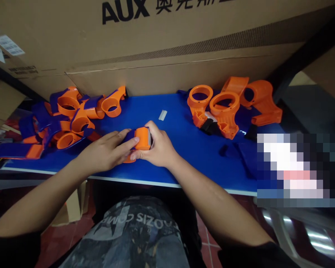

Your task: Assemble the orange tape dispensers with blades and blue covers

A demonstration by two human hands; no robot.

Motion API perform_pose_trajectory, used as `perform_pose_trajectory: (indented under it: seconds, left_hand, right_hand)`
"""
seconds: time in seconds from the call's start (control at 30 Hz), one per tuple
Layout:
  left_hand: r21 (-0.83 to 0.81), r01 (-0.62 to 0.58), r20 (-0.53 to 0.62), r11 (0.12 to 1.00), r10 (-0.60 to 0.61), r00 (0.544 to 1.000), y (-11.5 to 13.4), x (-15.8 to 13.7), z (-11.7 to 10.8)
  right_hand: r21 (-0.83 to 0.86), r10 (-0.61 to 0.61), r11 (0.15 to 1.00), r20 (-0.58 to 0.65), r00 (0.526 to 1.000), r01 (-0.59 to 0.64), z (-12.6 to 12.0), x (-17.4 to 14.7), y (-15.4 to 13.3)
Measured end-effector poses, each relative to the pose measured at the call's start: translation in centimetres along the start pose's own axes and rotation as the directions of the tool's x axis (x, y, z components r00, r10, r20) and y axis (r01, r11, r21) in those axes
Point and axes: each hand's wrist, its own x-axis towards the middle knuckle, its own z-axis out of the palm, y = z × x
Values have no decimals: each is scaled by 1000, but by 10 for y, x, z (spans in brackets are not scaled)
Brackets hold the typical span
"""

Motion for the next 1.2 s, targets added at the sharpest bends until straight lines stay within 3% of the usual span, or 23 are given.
perform_pose_trajectory:
  seconds: [0.77,1.2]
  left_hand:
    - [22,-32,2,999,32,999,3,-10,2]
    - [-225,1,-102,974,-25,994,3,-8,1]
  right_hand:
    - [24,34,999,33,999,-35,1,0,-1]
    - [68,6,998,62,998,-11,-1,1,5]
